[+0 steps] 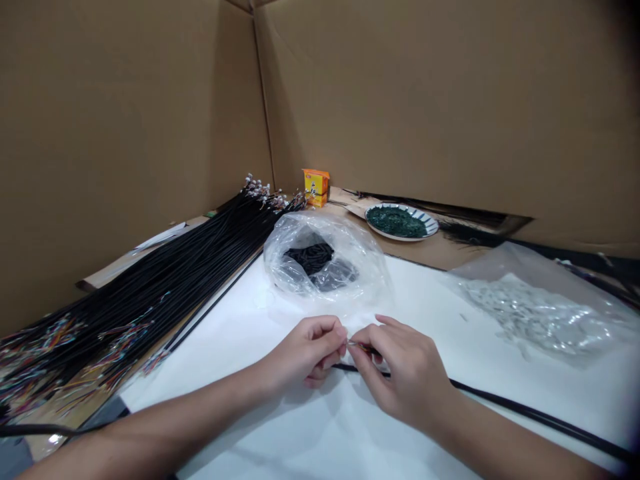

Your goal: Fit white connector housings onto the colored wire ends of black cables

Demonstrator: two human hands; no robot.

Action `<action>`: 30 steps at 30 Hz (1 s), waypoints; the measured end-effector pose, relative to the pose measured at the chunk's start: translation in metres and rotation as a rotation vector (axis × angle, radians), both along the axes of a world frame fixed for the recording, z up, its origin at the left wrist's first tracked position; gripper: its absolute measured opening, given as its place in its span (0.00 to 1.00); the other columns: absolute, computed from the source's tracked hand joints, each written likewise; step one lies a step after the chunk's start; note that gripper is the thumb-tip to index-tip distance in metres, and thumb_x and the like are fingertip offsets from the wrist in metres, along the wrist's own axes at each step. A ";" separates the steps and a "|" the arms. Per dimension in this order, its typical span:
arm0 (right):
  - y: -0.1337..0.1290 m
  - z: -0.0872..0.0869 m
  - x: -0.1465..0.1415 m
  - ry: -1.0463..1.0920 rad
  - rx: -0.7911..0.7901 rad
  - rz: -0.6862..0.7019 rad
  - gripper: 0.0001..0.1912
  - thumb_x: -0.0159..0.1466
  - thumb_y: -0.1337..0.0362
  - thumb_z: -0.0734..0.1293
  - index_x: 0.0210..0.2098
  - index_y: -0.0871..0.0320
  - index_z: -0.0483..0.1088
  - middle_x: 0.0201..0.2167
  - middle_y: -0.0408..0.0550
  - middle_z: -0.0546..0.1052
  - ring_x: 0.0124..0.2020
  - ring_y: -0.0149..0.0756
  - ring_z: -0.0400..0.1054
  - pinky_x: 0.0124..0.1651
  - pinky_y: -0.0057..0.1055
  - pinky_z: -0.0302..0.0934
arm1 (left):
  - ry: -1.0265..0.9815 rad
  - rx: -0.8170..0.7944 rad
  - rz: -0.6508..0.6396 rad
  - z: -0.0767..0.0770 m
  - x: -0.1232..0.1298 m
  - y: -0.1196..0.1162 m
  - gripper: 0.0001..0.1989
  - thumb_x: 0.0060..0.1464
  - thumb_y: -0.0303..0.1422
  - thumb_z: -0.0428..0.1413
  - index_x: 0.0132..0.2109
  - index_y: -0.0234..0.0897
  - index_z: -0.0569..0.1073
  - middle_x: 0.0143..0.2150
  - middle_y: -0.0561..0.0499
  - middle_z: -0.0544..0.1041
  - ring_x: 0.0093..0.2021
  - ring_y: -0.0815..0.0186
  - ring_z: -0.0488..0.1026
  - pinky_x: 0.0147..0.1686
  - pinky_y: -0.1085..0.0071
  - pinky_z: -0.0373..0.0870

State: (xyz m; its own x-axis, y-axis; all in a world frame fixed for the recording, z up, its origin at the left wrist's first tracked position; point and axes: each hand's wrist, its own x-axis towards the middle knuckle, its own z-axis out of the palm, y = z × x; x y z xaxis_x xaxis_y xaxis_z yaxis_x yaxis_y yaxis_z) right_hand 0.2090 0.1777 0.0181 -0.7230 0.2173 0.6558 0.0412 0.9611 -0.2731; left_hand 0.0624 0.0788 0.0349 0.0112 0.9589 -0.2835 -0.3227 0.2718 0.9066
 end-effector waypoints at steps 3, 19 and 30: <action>0.001 0.001 0.000 0.000 -0.022 0.008 0.05 0.61 0.69 0.60 0.30 0.58 0.66 0.20 0.39 0.69 0.20 0.28 0.58 0.40 0.31 0.59 | 0.031 -0.004 0.013 0.001 0.000 0.000 0.17 0.56 0.45 0.51 0.28 0.35 0.62 0.18 0.61 0.55 0.15 0.80 0.46 0.13 0.82 0.45; 0.001 -0.001 0.001 0.043 -0.133 0.057 0.04 0.62 0.70 0.61 0.30 0.58 0.64 0.20 0.39 0.67 0.21 0.27 0.59 0.36 0.28 0.61 | -0.062 0.024 -0.012 -0.002 -0.002 0.001 0.16 0.57 0.42 0.51 0.28 0.35 0.62 0.17 0.62 0.53 0.14 0.80 0.43 0.12 0.82 0.44; 0.003 0.003 0.004 0.169 0.330 0.095 0.05 0.60 0.75 0.62 0.30 0.61 0.66 0.17 0.39 0.70 0.18 0.26 0.60 0.49 0.41 0.65 | -0.247 0.083 -0.061 -0.007 0.000 -0.004 0.15 0.59 0.38 0.51 0.27 0.35 0.59 0.18 0.62 0.51 0.15 0.80 0.44 0.15 0.83 0.47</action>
State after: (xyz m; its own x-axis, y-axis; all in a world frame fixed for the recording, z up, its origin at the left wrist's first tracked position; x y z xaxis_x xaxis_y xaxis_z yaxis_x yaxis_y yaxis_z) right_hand 0.2129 0.1808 0.0215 -0.6052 -0.0883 0.7912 -0.0716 0.9958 0.0564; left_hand 0.0624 0.0752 0.0276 0.1288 0.9741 -0.1858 -0.5221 0.2259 0.8224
